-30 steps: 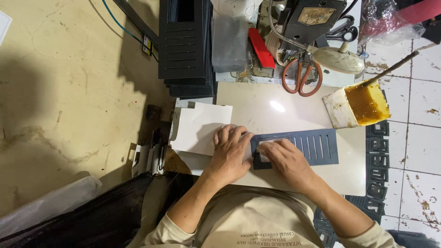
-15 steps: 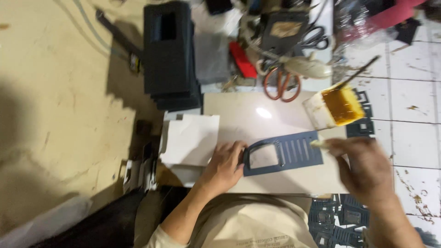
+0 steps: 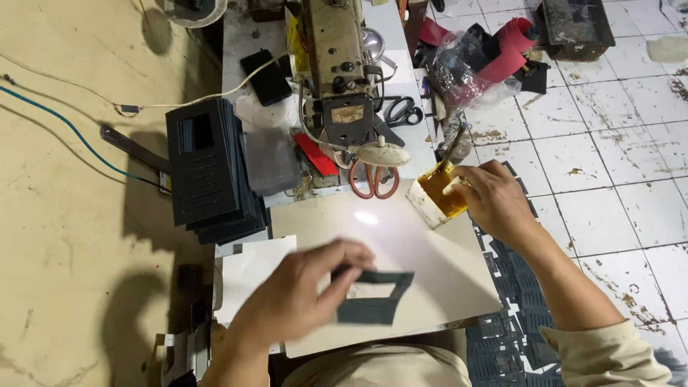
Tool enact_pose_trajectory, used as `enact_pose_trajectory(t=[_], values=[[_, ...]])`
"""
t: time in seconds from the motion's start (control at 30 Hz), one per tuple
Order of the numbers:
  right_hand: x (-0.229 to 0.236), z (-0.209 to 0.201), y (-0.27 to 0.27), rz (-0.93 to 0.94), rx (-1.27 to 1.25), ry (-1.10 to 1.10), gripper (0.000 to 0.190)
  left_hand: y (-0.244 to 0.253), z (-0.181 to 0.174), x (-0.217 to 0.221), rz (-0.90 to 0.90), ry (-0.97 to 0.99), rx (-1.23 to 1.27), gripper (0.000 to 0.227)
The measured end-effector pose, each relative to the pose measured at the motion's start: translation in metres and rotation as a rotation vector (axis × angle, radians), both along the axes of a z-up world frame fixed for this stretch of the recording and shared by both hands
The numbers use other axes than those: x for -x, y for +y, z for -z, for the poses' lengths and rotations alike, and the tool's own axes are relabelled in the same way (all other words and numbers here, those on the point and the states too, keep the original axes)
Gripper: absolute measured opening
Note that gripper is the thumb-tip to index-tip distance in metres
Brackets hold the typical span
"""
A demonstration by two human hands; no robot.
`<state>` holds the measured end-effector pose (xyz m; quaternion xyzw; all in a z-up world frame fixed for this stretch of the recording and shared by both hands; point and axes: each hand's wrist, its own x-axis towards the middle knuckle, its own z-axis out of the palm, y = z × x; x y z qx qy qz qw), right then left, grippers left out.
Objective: The person assembles small dark cut frame pieces at a workbench. They dip an applicator into a pot of yellow glue, apply glue along the frame edges, lay a mesh sheet into the frame opening, and press it down, repeating the process on successive pieces.
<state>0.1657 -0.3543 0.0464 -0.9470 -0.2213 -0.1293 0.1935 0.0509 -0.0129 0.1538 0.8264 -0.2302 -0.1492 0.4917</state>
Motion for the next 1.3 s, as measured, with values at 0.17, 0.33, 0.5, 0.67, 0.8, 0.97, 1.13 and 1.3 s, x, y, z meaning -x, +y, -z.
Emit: enact_pose_trajectory(t=[0.17, 0.33, 0.5, 0.67, 0.8, 0.97, 1.13, 1.3], values=[[-0.005, 0.000, 0.000, -0.030, 0.038, 0.024, 0.026, -0.006, 0.076, -0.064, -0.087, 0.054, 0.066, 0.018], [0.000, -0.019, -0.003, -0.054, -0.001, 0.022, 0.027, -0.001, 0.157, -0.083, -0.228, 0.104, 0.018, 0.021], [-0.005, -0.031, -0.012, 0.043, -0.123, 0.311, 0.027, -0.006, 0.144, -0.053, -0.459, -0.207, -0.077, 0.042], [-0.004, -0.037, -0.017, 0.063, -0.070, 0.536, 0.028, 0.000, 0.162, 0.019, -0.563, -0.301, -0.285, 0.040], [0.027, -0.073, 0.000, -0.023, -0.021, 0.763, 0.032, -0.008, 0.180, 0.070, -0.514, -0.056, -0.552, 0.047], [0.080, -0.082, 0.071, -0.451, -0.568, 0.405, 0.025, -0.020, 0.170, 0.095, -0.593, -0.198, -0.504, 0.063], [0.060, -0.020, 0.140, -0.311, -0.507, 0.246, 0.022, -0.024, 0.161, 0.092, -0.560, -0.147, -0.474, 0.072], [0.044, 0.042, 0.166, -0.168, -0.557, 0.376, 0.024, -0.026, 0.160, 0.094, -0.595, -0.171, -0.403, 0.065]])
